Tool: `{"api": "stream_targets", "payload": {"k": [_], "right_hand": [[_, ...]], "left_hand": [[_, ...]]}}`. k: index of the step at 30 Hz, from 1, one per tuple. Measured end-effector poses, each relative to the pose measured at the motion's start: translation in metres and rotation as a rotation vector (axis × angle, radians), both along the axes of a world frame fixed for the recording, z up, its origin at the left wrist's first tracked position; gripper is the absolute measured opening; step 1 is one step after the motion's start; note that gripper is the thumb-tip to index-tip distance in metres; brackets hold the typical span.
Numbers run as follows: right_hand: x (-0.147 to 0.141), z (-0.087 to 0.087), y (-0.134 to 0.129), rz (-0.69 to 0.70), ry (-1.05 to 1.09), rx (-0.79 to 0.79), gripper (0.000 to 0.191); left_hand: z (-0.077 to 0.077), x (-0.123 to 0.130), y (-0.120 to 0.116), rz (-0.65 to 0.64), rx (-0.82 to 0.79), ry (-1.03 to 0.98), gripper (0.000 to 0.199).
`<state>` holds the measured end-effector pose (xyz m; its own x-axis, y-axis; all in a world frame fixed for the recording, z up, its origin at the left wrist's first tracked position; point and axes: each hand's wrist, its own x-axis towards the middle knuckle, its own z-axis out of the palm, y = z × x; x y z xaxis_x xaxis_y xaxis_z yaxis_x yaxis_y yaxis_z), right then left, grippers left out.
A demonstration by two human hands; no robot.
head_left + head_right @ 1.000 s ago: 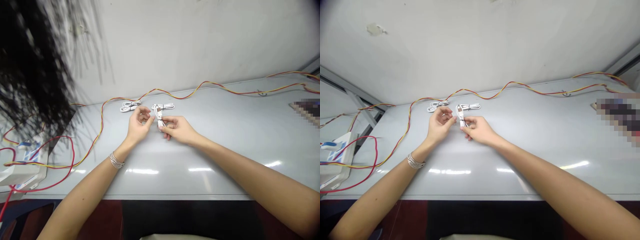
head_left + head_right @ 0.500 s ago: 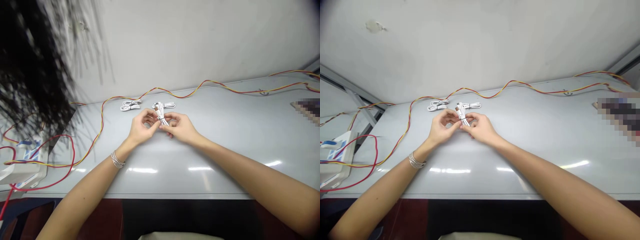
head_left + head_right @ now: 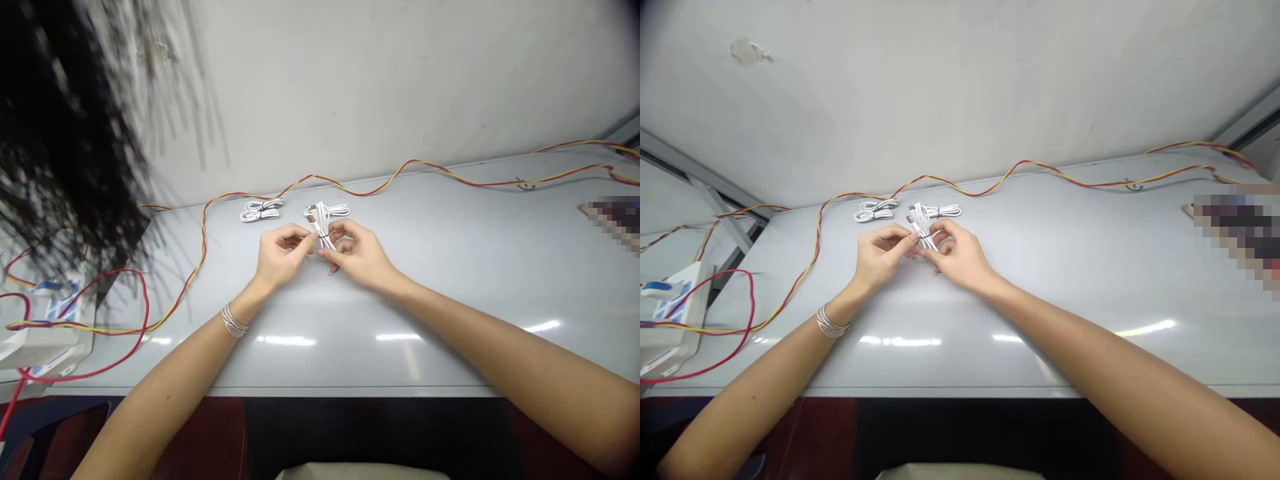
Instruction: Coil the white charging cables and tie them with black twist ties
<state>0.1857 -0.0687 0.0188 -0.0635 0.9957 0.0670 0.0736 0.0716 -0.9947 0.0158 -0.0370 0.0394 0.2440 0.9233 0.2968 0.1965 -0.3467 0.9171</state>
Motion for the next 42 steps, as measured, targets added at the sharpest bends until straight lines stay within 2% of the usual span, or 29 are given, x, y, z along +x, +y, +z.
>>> {"api": "stream_targets", "payload": {"k": [3, 7, 12, 18, 23, 25, 28, 31, 34, 38, 40, 42], "right_hand": [[-0.001, -0.002, 0.001, 0.005, 0.081, 0.059, 0.029], [-0.003, 0.0, 0.004, 0.013, 0.275, 0.061, 0.024], [-0.001, 0.009, 0.005, -0.046, 0.507, -0.022, 0.029], [0.005, 0.02, 0.003, 0.03, 0.571, -0.011, 0.031], [0.004, 0.026, 0.0, 0.083, 0.422, 0.064, 0.045], [0.002, 0.026, -0.004, 0.093, 0.295, 0.173, 0.035], [0.001, 0.023, -0.009, 0.084, -0.045, 0.37, 0.016], [0.003, 0.018, -0.01, 0.046, -0.377, 0.446, 0.009], [0.004, 0.014, -0.007, 0.06, -0.469, 0.373, 0.012], [0.003, 0.011, -0.002, 0.132, -0.375, 0.202, 0.017], [0.002, 0.009, 0.0, 0.098, -0.319, 0.157, 0.015], [0.002, 0.007, 0.001, 0.04, -0.265, 0.12, 0.022]], "left_hand": [[0.001, 0.0, 0.001, -0.078, -0.215, -0.121, 0.016], [0.0, -0.002, 0.002, -0.135, -0.319, -0.167, 0.013], [0.0, -0.001, 0.0, -0.135, -0.322, -0.08, 0.017], [0.002, -0.001, 0.0, -0.037, -0.262, -0.027, 0.019], [0.006, -0.001, -0.002, 0.03, -0.121, -0.046, 0.017], [0.007, 0.0, -0.003, 0.04, -0.101, -0.069, 0.015], [0.007, 0.0, -0.002, 0.077, -0.128, -0.118, 0.013], [0.004, -0.001, 0.003, 0.125, -0.181, -0.217, 0.011], [0.001, -0.002, 0.007, 0.114, -0.237, -0.334, 0.009], [0.0, -0.004, 0.008, 0.002, -0.29, -0.358, 0.009], [0.001, -0.003, 0.006, -0.059, -0.3, -0.34, 0.01], [0.001, -0.002, 0.004, -0.111, -0.305, -0.326, 0.011]]}}
